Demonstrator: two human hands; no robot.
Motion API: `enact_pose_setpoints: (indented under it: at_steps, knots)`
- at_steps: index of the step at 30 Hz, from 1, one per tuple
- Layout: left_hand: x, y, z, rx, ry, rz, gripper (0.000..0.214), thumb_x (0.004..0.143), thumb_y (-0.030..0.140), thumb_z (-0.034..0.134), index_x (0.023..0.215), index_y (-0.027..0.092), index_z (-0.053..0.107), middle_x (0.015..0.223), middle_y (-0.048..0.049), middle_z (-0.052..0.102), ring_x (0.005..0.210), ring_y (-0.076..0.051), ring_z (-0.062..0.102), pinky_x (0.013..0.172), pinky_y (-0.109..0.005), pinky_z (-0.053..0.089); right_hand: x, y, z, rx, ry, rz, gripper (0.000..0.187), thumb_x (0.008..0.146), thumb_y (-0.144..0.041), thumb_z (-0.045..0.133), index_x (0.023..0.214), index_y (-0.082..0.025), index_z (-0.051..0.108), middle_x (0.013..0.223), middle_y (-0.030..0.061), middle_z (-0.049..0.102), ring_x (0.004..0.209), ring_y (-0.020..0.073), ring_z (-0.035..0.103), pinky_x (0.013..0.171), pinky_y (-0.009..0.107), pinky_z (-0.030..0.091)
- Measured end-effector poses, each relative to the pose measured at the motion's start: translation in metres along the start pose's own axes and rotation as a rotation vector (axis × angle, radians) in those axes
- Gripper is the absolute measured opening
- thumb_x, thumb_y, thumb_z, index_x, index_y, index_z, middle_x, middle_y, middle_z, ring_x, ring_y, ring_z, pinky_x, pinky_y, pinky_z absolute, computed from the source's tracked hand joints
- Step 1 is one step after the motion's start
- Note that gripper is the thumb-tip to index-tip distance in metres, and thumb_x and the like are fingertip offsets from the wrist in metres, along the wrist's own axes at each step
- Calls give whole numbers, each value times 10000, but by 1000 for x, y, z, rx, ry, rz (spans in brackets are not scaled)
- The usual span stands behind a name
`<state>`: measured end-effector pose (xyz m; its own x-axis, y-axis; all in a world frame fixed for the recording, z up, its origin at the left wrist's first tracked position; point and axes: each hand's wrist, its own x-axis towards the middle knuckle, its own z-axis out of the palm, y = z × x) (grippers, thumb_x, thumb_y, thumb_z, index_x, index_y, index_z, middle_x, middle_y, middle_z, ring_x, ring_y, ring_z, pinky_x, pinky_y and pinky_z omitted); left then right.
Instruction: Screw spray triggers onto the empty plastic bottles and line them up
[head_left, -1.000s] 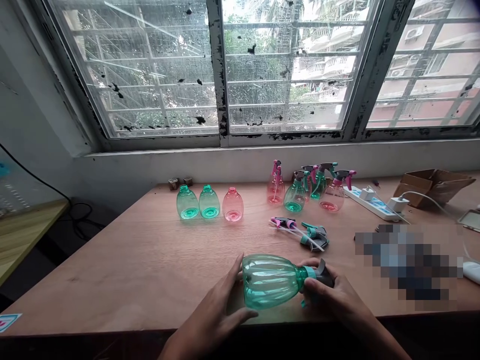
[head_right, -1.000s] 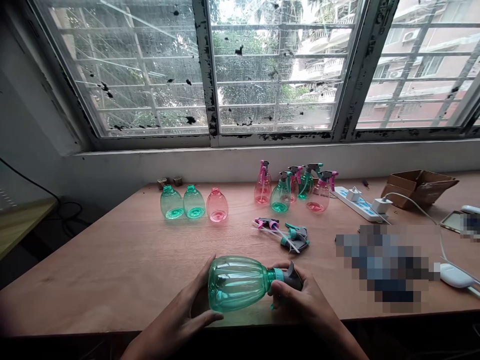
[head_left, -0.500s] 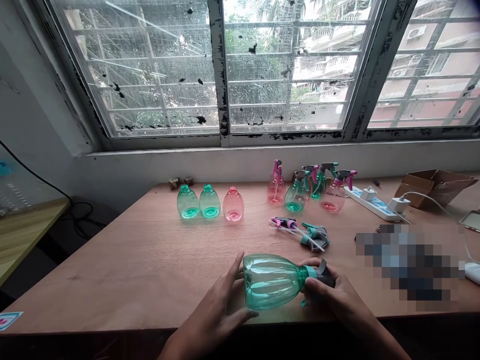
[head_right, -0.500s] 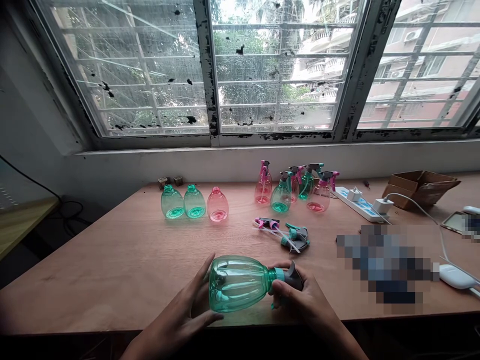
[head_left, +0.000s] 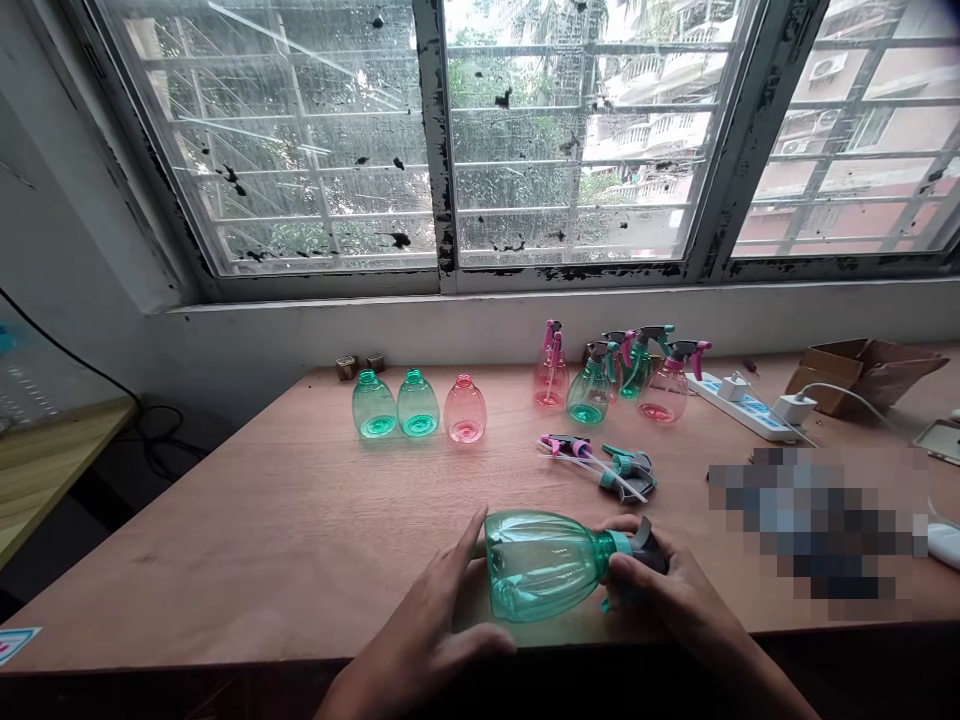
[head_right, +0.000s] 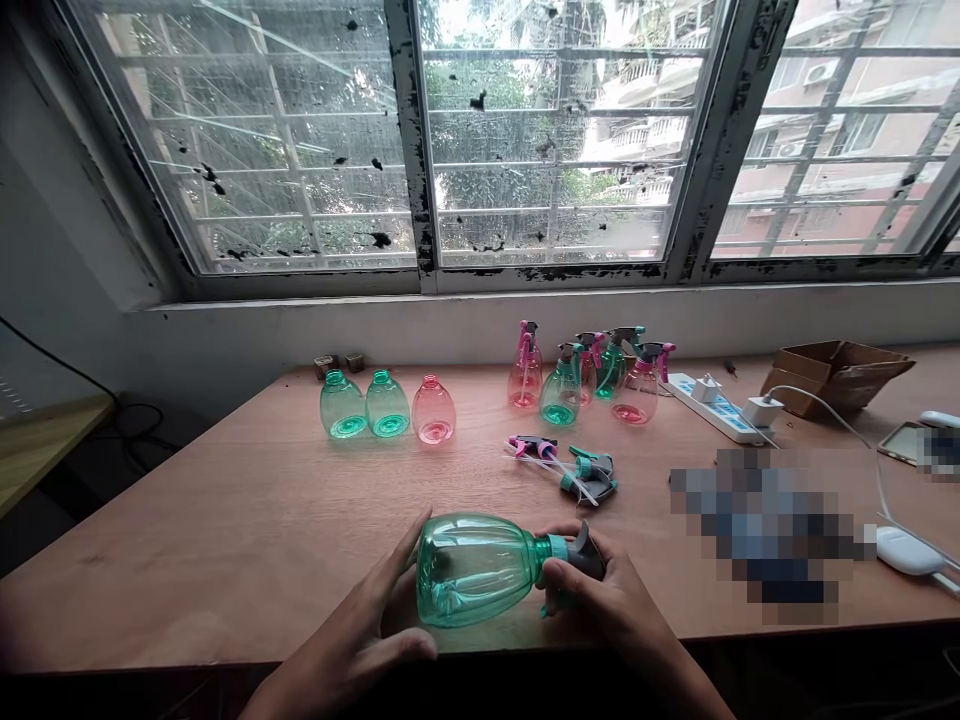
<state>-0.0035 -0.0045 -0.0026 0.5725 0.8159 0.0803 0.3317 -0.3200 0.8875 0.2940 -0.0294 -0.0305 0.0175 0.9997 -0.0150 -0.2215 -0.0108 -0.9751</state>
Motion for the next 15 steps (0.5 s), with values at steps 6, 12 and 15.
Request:
enact_pose_setpoints:
  at_steps: [6,12,15]
  knots:
    - [-1,2,-1,92,-9,-12,895,881,288,739,1602,358,212,1680,-30,298,1516,-325,329,1249,-491,276,1,2,0,54,-13,-13,500,724,-456,883,1056,-158,659,625,3,731,528,194,679,545,296,524]
    - [-2,0,2,67,9,1,999,879,211,725,1613,383,70,1677,-26,308,1495,-286,383,1234,-455,323,0,1,1,37,-12,-9,502,731,-449,886,1063,-156,652,629,5,748,540,176,683,541,264,516]
    - [-1,3,-1,92,-15,-46,1014,836,239,780,1617,335,140,1669,-54,323,1503,-326,358,1233,-477,321,-1,0,1,32,-12,6,500,728,-438,889,1066,-159,648,632,-2,749,542,177,685,547,270,523]
